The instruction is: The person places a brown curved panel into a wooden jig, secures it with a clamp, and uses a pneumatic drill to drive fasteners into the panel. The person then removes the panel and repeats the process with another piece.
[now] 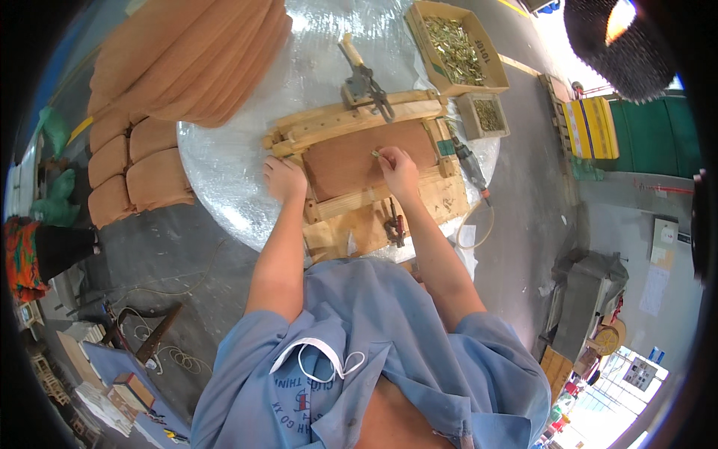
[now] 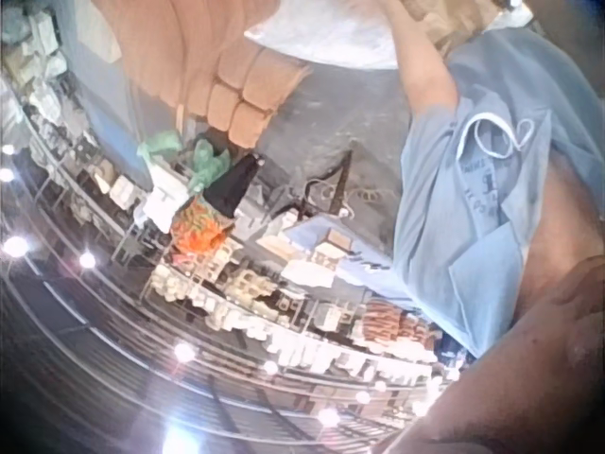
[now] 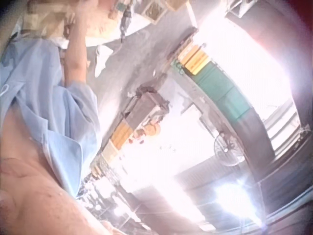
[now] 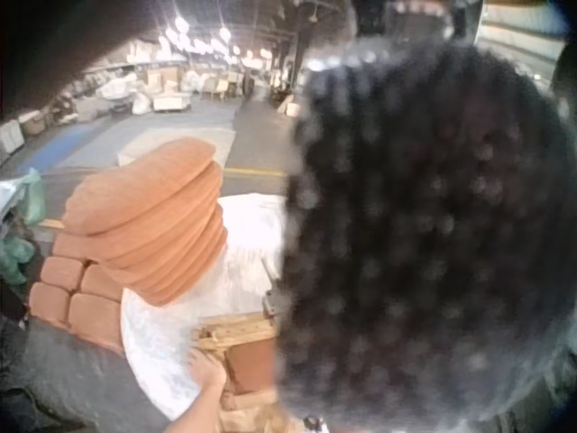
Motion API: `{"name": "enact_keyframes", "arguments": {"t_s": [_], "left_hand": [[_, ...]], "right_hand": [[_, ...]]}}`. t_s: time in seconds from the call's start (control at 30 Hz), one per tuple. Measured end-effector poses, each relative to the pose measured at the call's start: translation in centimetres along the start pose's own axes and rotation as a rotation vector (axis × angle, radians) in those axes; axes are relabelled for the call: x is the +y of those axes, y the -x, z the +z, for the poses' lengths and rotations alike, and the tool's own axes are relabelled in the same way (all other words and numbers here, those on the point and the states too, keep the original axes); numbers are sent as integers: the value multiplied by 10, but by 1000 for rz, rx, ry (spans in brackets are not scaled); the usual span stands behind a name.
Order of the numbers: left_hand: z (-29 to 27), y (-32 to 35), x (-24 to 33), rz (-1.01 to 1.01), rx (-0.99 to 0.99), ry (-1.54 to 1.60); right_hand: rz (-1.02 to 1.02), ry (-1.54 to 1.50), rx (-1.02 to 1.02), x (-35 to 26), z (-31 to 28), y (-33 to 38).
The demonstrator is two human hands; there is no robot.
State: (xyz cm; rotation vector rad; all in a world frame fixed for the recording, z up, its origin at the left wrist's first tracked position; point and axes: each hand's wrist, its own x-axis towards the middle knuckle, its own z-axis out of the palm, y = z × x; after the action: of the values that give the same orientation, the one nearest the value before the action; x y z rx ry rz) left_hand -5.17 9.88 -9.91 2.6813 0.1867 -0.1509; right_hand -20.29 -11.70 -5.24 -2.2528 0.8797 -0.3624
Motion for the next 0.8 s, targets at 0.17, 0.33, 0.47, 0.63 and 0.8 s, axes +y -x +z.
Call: {"name": "enact_keyframes", "arguments": {"t_s": [0.17,0.33,0.47,0.63,0.8], "left_hand": [[-7,1,0,-1,-60,104],[-9,2,1,-21,-62,111],[-15,3,4,-29,-97,136],[-10,0,2,-42,-65,92],[-9,1,2,-46,-54,157]], "right_hand": [[-99,120,-62,-34,21,4],[-162,163,-205,-78,56,1],[-205,190,-275,-97,82,0],[-174,98,-204,-108,97,6],[-133,8,-139,-100,105,12]]}}
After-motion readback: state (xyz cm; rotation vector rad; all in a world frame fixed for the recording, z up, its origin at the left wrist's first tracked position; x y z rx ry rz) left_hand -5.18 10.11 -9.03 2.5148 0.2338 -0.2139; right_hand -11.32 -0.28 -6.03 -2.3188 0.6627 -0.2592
